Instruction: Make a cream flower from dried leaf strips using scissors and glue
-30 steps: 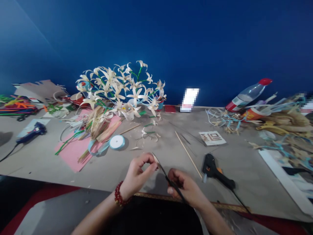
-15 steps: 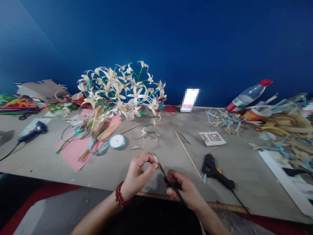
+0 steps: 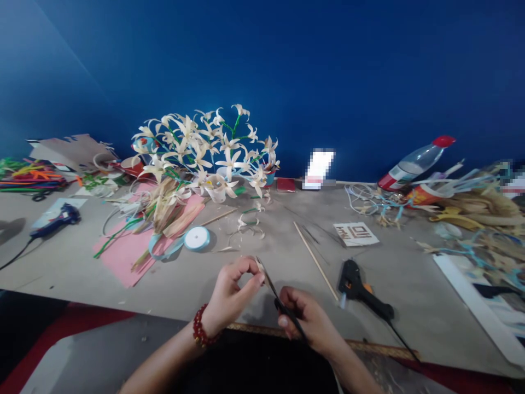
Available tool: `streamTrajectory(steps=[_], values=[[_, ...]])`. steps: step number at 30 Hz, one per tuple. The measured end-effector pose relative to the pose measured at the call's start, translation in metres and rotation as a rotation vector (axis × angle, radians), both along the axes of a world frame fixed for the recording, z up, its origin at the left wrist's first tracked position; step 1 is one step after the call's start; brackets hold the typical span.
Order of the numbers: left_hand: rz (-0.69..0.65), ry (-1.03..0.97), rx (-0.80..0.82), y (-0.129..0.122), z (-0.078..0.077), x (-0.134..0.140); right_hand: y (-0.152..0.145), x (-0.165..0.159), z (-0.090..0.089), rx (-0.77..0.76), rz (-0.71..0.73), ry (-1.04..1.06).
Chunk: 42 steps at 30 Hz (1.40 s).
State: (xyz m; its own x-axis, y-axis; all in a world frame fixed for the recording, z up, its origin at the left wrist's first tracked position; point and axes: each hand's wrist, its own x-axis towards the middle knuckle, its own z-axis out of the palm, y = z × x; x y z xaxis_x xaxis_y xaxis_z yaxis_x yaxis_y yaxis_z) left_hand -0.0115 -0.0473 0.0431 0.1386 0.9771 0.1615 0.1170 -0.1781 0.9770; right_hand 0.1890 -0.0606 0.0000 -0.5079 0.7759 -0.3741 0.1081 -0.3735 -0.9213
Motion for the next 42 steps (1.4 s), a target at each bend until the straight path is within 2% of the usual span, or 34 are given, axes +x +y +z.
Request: streamTrajectory(steps=[6,16,21,36,42], values=[[-0.024,-0.024,-0.014,0.001,0.001,-0.002,0.0,0.0,0.0,0.021,-0.007,-0.002],[-0.05,0.046,0.004,0.003,0.004,-0.005,0.0,0.002,-0.002,-0.024,0.026,0.035],[-0.048,0.075,-0.002,0.004,0.007,-0.006,0.001,0.0,-0.002,-0.01,0.011,-0.016],[-0.07,0.067,-0.017,0.005,0.006,-0.011,0.001,-0.002,-0.001,-0.008,-0.001,-0.041],[-0.072,0.069,-0.028,0.006,0.004,-0.011,0.002,-0.003,0.0,0.039,-0.015,-0.07]])
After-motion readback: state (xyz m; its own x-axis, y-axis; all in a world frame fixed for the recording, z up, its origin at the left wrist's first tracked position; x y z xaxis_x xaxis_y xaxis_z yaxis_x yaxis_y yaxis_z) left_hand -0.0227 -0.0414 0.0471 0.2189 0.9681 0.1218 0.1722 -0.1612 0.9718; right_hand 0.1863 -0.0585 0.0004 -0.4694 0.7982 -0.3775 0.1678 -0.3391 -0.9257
